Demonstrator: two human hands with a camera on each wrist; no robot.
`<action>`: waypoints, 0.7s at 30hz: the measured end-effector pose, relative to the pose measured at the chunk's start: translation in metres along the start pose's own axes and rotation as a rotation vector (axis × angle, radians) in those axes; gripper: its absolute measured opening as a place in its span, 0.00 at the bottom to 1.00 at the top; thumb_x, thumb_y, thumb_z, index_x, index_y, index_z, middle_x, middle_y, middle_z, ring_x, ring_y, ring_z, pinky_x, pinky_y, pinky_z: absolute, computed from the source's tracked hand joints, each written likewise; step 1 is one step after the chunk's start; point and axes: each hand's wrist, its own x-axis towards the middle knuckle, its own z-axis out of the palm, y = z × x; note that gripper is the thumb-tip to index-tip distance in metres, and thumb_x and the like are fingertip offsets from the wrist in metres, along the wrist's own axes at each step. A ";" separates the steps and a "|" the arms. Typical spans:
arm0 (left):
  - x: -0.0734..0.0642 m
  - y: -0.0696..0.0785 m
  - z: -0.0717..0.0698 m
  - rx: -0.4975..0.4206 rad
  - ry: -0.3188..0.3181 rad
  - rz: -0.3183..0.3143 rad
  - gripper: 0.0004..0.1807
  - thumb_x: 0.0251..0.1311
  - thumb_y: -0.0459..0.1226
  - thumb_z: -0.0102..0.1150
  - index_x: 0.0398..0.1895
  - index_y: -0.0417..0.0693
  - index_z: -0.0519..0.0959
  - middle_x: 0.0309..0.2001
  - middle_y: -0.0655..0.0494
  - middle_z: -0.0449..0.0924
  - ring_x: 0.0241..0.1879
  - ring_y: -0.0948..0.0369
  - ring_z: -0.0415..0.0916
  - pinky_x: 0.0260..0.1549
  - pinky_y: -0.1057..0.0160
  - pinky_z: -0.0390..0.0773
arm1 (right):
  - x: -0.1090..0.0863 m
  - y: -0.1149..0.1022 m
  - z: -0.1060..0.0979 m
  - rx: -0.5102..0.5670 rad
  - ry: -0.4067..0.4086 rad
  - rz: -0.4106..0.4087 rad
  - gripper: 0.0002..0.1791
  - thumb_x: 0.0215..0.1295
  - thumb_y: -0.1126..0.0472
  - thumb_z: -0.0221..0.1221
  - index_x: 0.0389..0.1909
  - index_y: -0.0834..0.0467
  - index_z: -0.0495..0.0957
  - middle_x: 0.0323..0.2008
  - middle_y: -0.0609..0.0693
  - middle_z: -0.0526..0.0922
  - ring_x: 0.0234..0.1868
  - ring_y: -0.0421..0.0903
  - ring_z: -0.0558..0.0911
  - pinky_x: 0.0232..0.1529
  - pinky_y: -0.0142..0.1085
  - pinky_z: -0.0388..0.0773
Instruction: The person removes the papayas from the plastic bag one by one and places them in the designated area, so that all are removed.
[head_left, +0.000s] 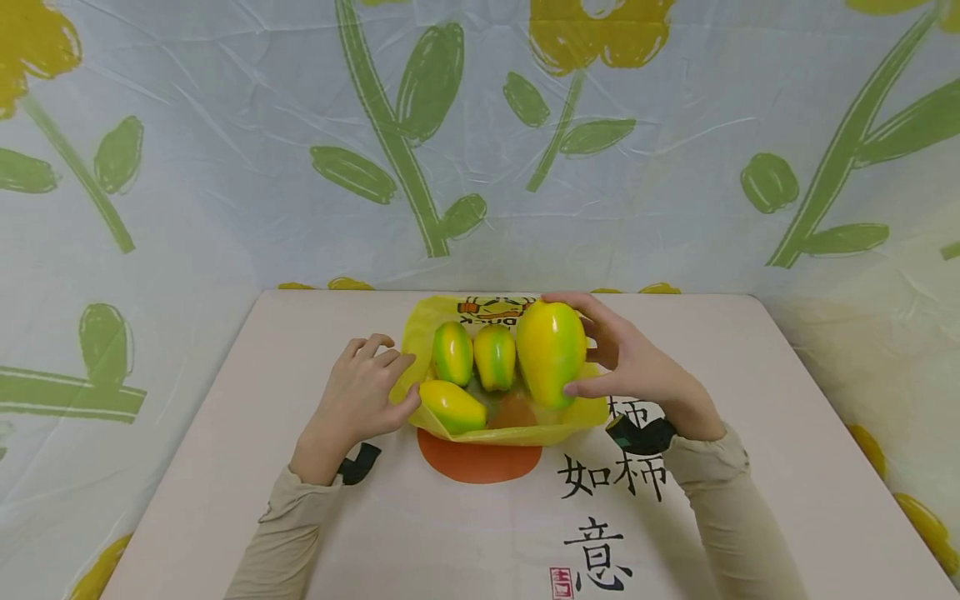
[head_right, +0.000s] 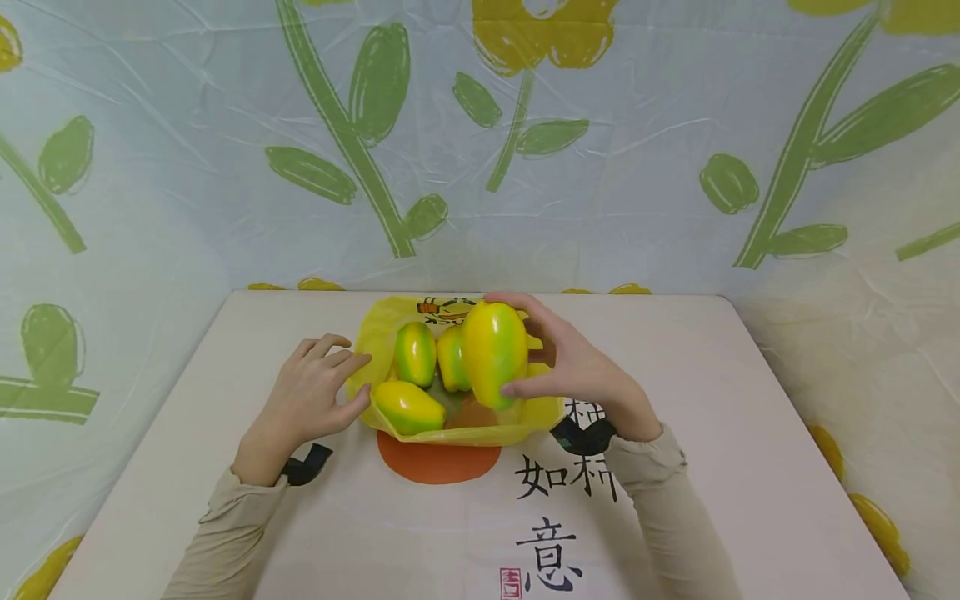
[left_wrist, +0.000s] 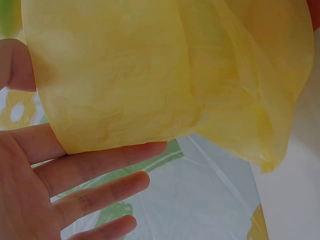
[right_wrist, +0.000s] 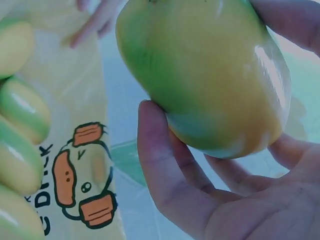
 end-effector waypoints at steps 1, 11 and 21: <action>0.000 0.000 0.000 0.001 0.001 -0.001 0.20 0.54 0.45 0.56 0.40 0.40 0.87 0.35 0.48 0.86 0.48 0.46 0.75 0.49 0.46 0.72 | -0.002 0.001 -0.001 0.030 0.012 -0.014 0.52 0.48 0.76 0.68 0.75 0.54 0.56 0.69 0.55 0.63 0.61 0.56 0.72 0.54 0.49 0.78; -0.001 0.000 0.002 0.003 0.006 -0.002 0.20 0.54 0.45 0.56 0.40 0.40 0.87 0.35 0.48 0.86 0.47 0.47 0.75 0.49 0.46 0.72 | -0.019 0.021 -0.019 0.367 0.103 -0.202 0.50 0.51 0.83 0.61 0.76 0.65 0.50 0.64 0.62 0.64 0.56 0.53 0.74 0.54 0.44 0.79; 0.000 0.000 0.001 0.005 0.001 -0.004 0.21 0.55 0.46 0.55 0.40 0.40 0.87 0.35 0.48 0.87 0.48 0.46 0.75 0.50 0.45 0.72 | -0.041 0.035 -0.041 0.439 0.246 -0.208 0.46 0.59 0.82 0.56 0.76 0.65 0.47 0.64 0.61 0.64 0.52 0.52 0.75 0.51 0.38 0.79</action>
